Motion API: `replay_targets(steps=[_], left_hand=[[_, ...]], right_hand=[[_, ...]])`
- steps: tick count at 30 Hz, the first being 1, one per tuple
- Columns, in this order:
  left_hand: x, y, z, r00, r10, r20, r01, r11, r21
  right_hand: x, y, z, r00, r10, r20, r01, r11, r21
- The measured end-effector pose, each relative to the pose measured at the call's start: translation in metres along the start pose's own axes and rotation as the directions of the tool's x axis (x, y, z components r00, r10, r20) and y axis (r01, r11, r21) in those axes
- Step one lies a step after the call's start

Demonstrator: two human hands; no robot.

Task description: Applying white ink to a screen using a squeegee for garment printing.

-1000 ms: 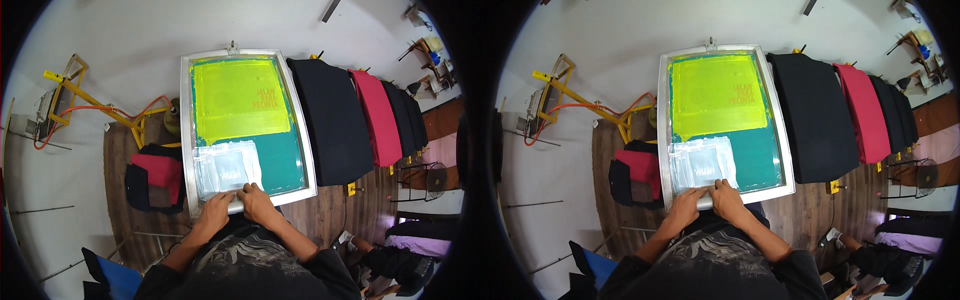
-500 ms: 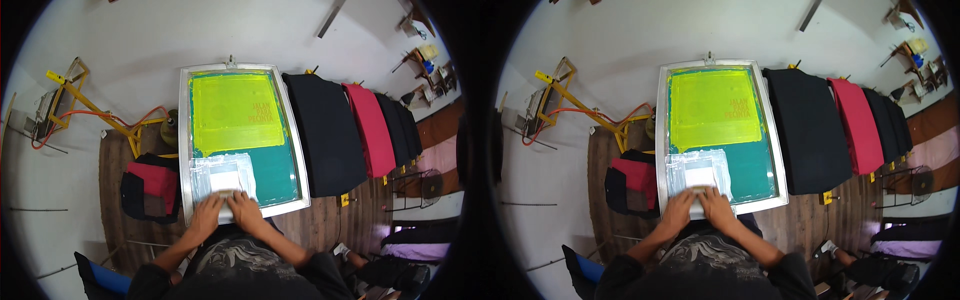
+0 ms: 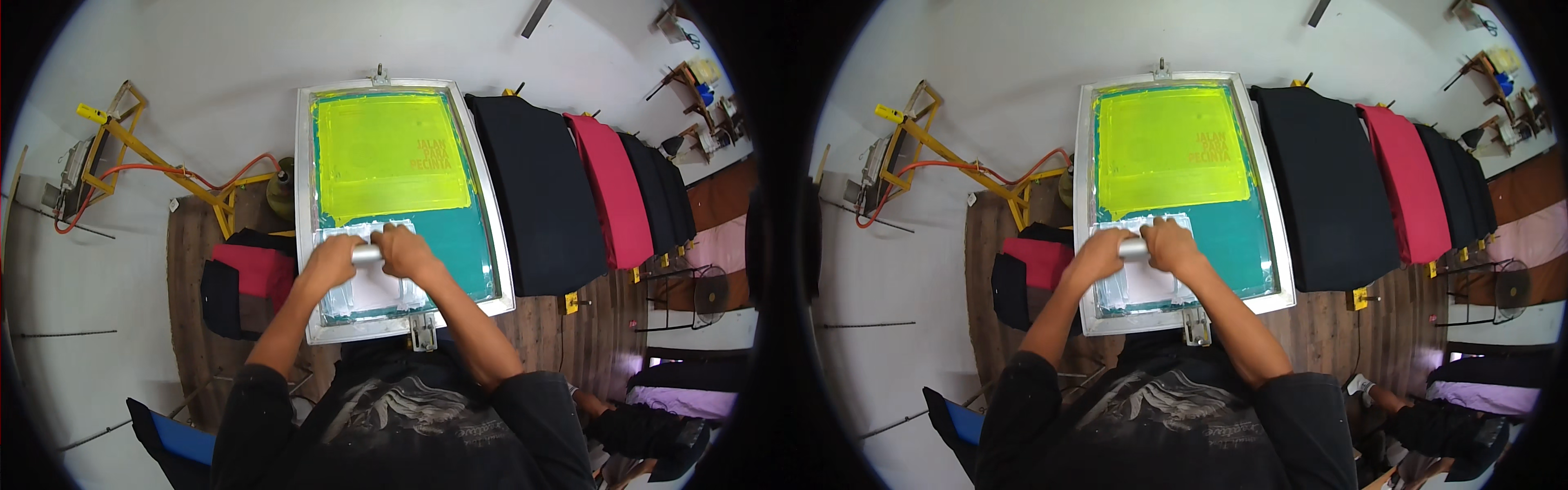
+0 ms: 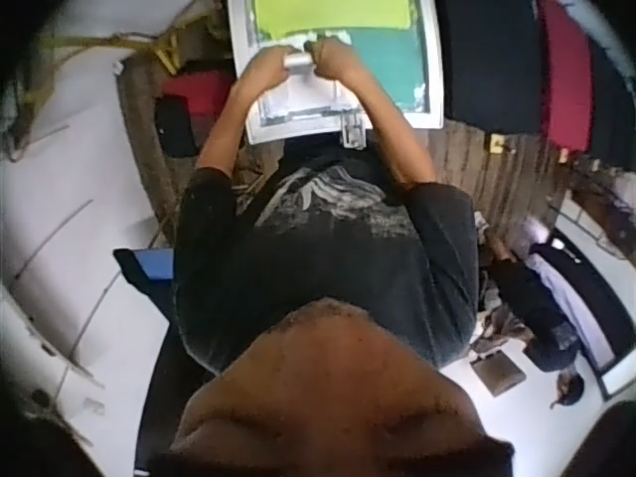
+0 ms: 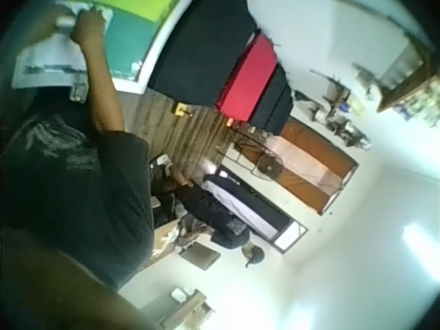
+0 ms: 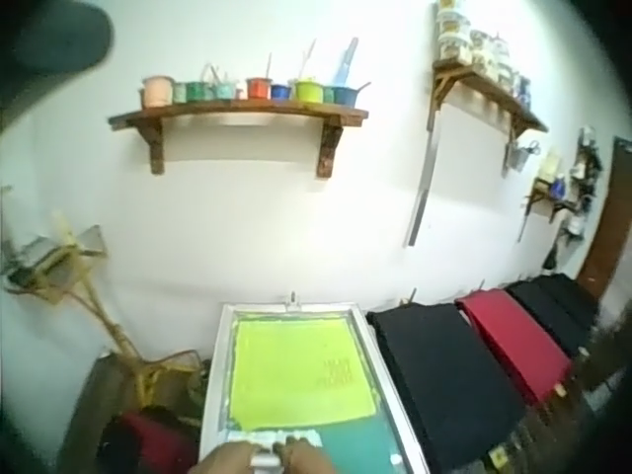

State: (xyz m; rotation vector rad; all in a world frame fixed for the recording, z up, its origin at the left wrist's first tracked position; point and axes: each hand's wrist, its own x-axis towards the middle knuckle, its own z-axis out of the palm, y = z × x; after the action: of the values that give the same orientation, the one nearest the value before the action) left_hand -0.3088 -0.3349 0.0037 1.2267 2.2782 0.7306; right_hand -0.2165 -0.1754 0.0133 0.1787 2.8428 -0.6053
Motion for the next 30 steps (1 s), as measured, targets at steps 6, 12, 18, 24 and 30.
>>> replay_targets(steps=[6, 12, 18, 24, 30], left_hand=[[-0.095, 0.03, 0.062, 0.982, 0.086, -0.17, -0.066, 0.991, 0.117], [-0.098, 0.042, 0.032, 0.997, -0.021, 0.08, 0.019, 1.0, 0.02], [0.015, -0.009, -0.004, 0.999, -0.004, 0.05, 0.003, 1.0, 0.014], [0.013, 0.006, -0.005, 0.998, -0.053, 0.017, 0.051, 0.995, 0.084], [-0.041, 0.016, 0.036, 0.997, 0.0, -0.083, 0.005, 0.998, 0.066]], right_hand=[[-0.096, -0.023, 0.059, 0.984, -0.075, -0.163, 0.072, 0.997, -0.019], [-0.097, -0.027, 0.043, 0.998, -0.057, -0.006, 0.057, 0.998, 0.014], [0.015, 0.004, -0.007, 0.998, 0.061, 0.033, -0.062, 0.998, 0.008], [0.02, 0.004, -0.008, 0.991, 0.099, 0.087, -0.102, 0.994, 0.041], [-0.044, -0.017, 0.025, 0.993, 0.1, -0.063, -0.095, 0.992, 0.079]])
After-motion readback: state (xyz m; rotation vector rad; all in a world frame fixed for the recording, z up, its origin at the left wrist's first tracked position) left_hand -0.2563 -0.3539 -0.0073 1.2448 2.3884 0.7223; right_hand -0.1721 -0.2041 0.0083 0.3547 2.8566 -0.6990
